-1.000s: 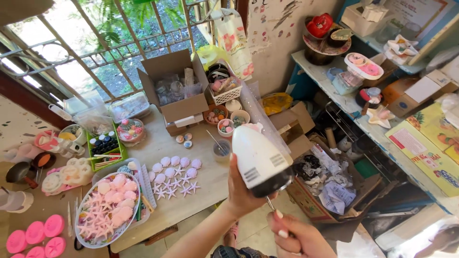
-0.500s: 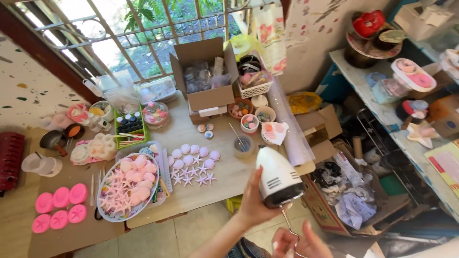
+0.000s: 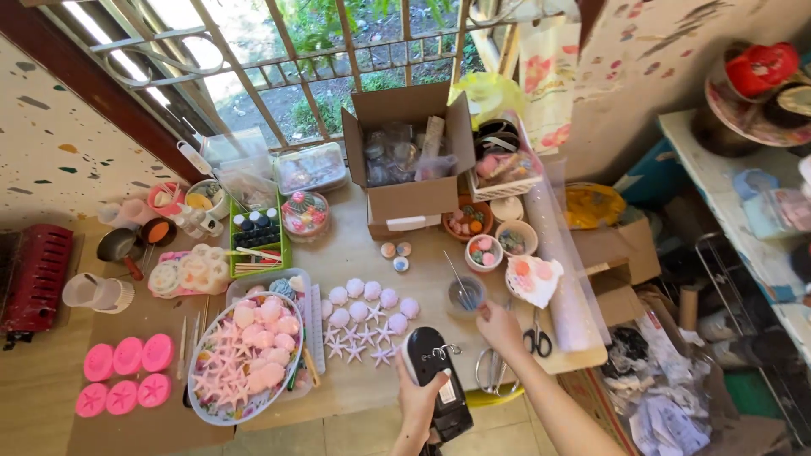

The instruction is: Cleaning and disassembling a hand mixer whisk after use in a candle-making studio.

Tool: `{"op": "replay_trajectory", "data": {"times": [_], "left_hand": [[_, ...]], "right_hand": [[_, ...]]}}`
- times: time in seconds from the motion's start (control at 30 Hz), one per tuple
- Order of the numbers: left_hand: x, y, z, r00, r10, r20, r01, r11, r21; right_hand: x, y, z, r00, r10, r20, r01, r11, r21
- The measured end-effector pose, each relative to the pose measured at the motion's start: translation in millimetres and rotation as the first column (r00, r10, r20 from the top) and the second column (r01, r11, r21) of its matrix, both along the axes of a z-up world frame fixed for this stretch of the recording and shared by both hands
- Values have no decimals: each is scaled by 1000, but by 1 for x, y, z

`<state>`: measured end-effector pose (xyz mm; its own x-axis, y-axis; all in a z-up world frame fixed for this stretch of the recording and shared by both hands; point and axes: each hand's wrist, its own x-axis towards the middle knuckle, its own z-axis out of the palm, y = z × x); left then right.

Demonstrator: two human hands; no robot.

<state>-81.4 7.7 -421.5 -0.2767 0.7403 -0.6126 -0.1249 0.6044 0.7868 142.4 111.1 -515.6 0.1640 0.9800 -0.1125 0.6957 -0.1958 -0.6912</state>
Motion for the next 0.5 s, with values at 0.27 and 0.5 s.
{"op": "replay_trajectory", "data": {"times": [0.27, 0.5], "left_hand": [[23, 47, -52, 989, -89, 118, 72, 987, 142], [33, 89, -79, 930, -53, 364, -54, 960, 275]], "right_hand": [[-55, 63, 41, 908, 77, 412, 14, 977, -213], [-42, 78, 9, 932, 95, 350, -40, 986, -161]]}}
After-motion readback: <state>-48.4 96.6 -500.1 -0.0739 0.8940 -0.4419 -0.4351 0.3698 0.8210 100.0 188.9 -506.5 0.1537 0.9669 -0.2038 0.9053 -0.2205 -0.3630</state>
